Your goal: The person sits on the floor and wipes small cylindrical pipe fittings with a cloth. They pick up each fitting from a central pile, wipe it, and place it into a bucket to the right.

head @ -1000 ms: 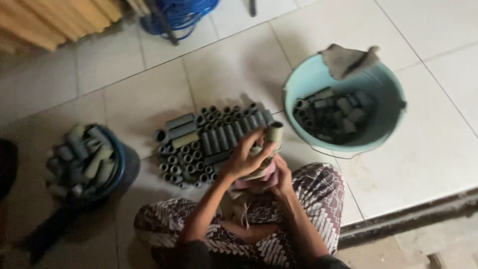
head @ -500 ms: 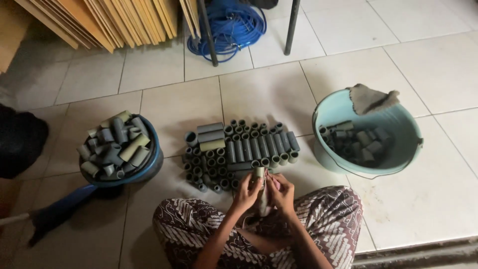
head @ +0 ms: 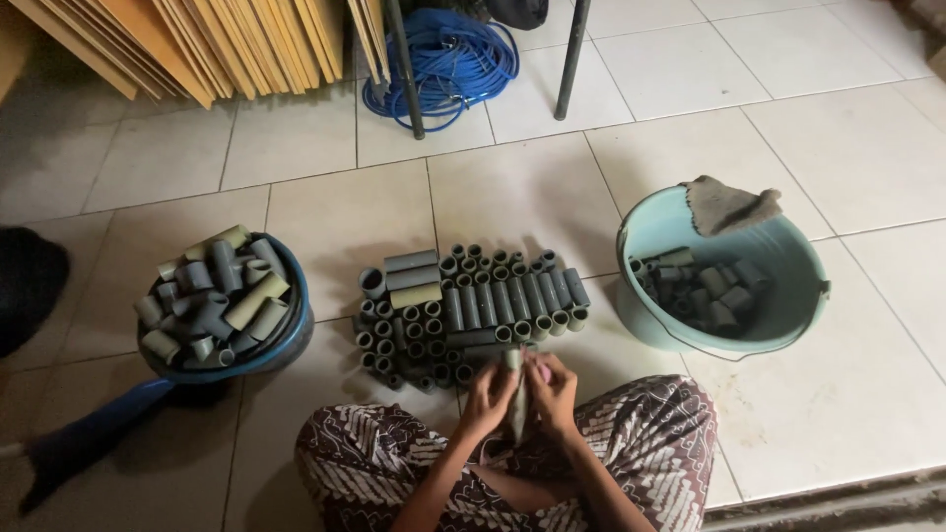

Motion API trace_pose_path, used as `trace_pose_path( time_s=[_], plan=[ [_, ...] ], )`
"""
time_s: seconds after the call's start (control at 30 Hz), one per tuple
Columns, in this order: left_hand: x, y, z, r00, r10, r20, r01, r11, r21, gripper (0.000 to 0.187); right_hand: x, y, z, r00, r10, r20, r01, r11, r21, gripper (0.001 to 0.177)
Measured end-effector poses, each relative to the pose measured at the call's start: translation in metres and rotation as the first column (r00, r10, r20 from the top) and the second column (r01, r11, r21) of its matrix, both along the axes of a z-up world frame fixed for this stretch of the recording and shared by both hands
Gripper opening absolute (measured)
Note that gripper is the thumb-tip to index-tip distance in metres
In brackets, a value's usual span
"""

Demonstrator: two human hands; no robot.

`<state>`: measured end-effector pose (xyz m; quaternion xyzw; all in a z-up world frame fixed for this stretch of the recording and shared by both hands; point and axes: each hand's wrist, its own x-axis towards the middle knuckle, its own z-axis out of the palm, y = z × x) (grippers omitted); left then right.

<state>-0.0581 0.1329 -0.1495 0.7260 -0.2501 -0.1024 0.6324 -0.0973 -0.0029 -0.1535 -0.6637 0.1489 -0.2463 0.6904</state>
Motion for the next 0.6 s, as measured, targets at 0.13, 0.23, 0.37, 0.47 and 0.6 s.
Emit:
trace_pose_path(
  time_s=[0.13,0.23,0.37,0.47,0.6],
  plan=[
    [0.007,-0.002,-0.014,0.985,0.077,0.155,-0.077,0.997,-0.009,0.028,-0.006,0.003,0.007,0.999,-0.019,-0.028,0.020,1.000,0.008,0.021],
    [0.010,-0.002,-0.021,0.986,0.153,0.072,-0.153,0.988,-0.005,0.035,-0.006,0.005,0.001,0.998,0.064,-0.027,-0.063,0.998,0.022,0.021],
    [0.011,-0.002,-0.039,0.989,0.132,0.067,-0.134,0.991,0.028,0.033,-0.002,0.001,-0.011,1.000,0.004,-0.027,-0.003,1.000,0.030,0.020],
    [0.016,0.001,-0.036,0.978,0.200,0.067,-0.205,0.975,0.080,0.031,-0.008,0.004,0.000,0.995,0.075,-0.067,-0.075,0.997,0.012,0.021],
    [0.012,-0.003,-0.008,0.984,0.118,-0.137,-0.124,0.992,-0.037,0.036,0.002,0.003,-0.001,0.999,0.025,-0.030,-0.024,1.000,0.014,0.022]
  ],
)
